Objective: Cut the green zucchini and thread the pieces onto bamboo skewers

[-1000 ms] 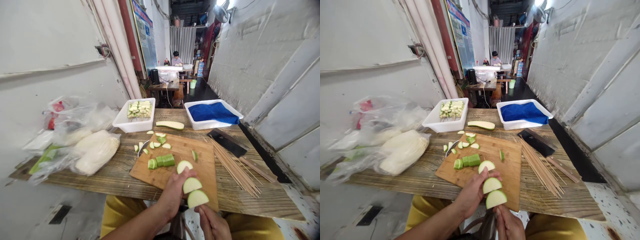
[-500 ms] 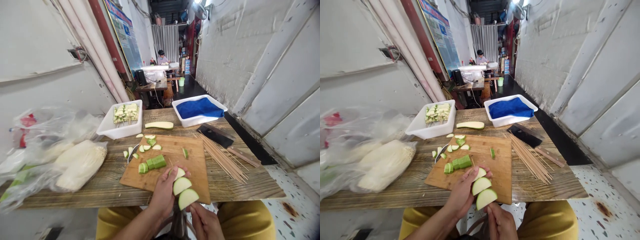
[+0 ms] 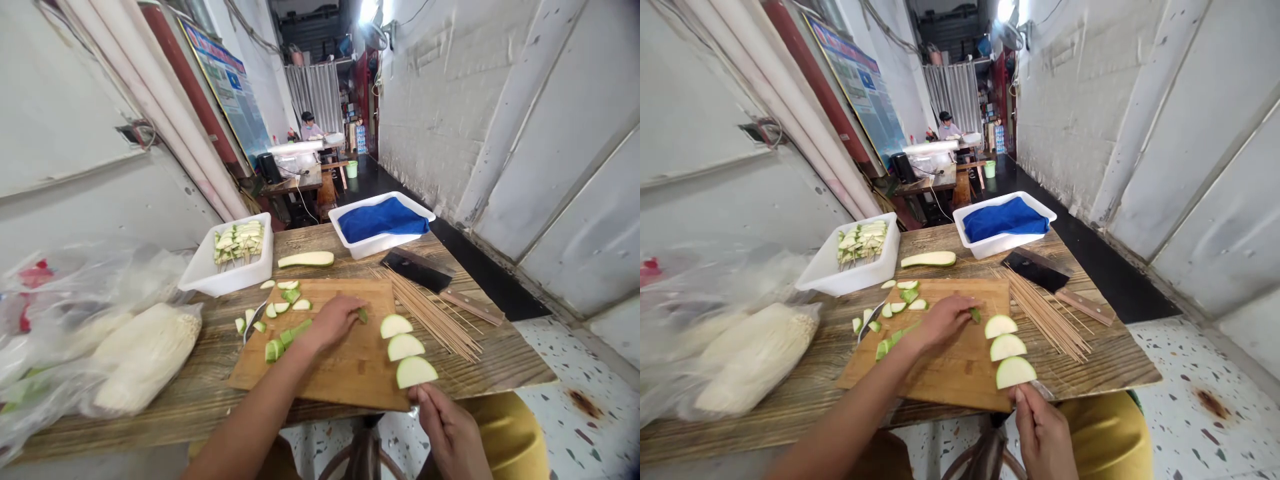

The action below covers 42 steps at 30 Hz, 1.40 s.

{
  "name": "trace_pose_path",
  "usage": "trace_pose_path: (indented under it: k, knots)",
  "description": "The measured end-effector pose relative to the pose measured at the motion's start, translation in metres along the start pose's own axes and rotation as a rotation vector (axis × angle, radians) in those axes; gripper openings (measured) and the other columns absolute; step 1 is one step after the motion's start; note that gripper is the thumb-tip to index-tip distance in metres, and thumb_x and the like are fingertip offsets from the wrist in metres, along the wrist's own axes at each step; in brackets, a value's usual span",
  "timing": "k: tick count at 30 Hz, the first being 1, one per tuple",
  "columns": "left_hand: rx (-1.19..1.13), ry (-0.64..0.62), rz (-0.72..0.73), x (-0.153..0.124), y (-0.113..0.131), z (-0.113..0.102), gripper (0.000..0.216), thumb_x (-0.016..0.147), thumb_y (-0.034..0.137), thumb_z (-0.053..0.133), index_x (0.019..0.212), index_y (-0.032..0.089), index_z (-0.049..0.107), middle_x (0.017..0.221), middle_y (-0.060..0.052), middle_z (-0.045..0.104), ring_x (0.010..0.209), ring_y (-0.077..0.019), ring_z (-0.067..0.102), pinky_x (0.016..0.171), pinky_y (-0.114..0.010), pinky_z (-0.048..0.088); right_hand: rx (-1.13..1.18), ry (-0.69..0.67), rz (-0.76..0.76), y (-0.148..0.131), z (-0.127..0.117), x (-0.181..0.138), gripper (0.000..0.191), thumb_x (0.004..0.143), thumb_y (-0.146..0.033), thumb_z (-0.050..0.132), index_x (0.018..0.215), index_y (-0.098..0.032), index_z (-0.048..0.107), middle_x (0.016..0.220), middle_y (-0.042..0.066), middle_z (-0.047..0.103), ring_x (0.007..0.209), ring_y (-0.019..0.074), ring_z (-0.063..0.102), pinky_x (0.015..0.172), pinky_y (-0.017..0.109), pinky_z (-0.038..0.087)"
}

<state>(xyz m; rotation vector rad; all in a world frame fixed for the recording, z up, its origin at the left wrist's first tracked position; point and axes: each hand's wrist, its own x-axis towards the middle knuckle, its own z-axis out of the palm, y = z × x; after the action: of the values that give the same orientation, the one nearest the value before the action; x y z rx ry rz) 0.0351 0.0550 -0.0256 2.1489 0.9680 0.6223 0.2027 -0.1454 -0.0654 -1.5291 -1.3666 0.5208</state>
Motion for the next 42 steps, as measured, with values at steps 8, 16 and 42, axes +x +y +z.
trace_pose_path:
  k: [8, 16, 42]
  knots:
    - [0.084, 0.002, -0.033, -0.017, 0.007, 0.001, 0.023, 0.077, 0.026, 0.056, 0.097, 0.021, 0.067, 0.094, -0.006, 0.066, 0.091, -0.0207, 0.055, 0.083, -0.032, 0.041, -0.005, -0.088, -0.083, -0.002, 0.009, 0.0, 0.023, 0.089, -0.029, 0.041, 0.084, -0.017, 0.06, 0.056, -0.001, 0.054, 0.048, 0.012, 0.053, 0.05, 0.018, 0.045]
    - [-1.147, 0.148, -0.611, -0.031, 0.017, -0.017, 0.016, 0.079, 0.015, 0.056, 0.09, 0.006, 0.064, 0.091, -0.013, 0.066, 0.059, -0.0064, 0.058, 0.05, -0.013, 0.044, 0.009, -0.197, -0.187, -0.017, 0.012, 0.0, 0.02, 0.09, -0.022, 0.039, 0.079, -0.018, 0.056, 0.059, -0.001, 0.056, 0.05, 0.0106, 0.054, 0.051, 0.017, 0.044]
    - [-1.375, 0.39, -0.72, -0.042, 0.017, -0.031, 0.009, 0.081, 0.008, 0.052, 0.084, 0.005, 0.059, 0.092, -0.014, 0.066, 0.087, -0.0244, 0.065, 0.071, -0.03, 0.057, -0.032, -0.317, -0.201, -0.027, 0.026, 0.008, 0.028, 0.091, -0.025, 0.036, 0.075, -0.018, 0.057, 0.059, 0.001, 0.06, 0.05, 0.0116, 0.058, 0.052, 0.018, 0.045]
